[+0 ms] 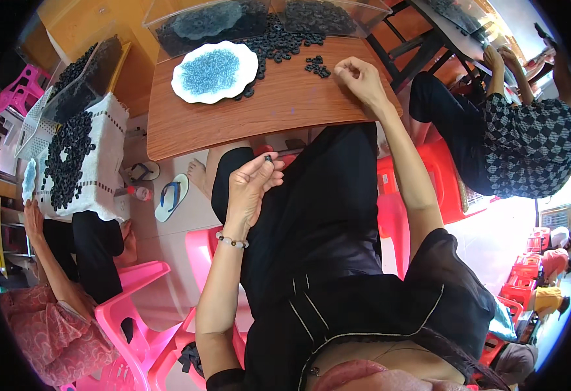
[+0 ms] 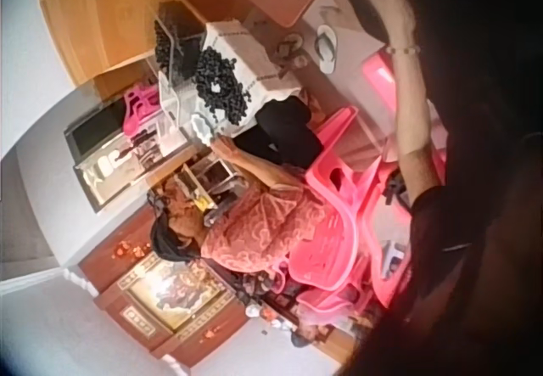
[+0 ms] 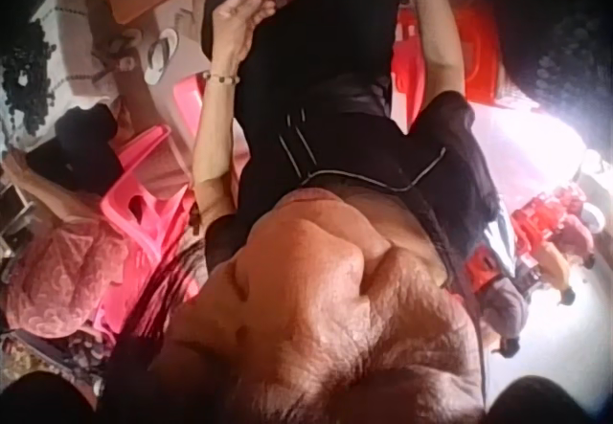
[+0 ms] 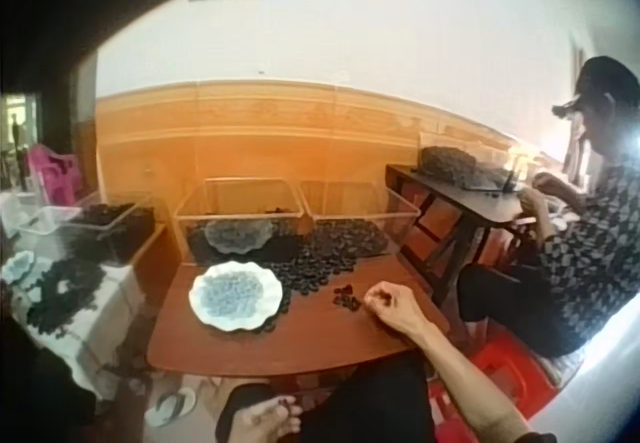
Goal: Placing small blue beads into the recessed holes of black circular bases.
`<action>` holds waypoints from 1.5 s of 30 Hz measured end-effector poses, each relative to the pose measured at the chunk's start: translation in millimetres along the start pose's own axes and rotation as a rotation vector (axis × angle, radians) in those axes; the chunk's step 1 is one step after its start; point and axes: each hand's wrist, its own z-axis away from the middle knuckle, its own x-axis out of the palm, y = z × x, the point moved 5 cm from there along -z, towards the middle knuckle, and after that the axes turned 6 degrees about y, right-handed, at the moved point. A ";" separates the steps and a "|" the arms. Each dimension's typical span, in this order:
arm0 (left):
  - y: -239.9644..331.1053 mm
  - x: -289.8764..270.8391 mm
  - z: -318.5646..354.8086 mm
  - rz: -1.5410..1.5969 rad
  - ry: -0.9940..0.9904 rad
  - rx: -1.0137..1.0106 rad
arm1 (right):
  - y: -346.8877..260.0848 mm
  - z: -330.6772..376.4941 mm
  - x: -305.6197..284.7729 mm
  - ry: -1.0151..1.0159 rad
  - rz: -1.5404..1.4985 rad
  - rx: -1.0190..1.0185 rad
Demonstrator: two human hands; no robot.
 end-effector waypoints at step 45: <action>0.5 11.9 4.8 -0.105 -0.001 0.314 | -120.9 142.2 55.3 -0.517 -0.870 0.472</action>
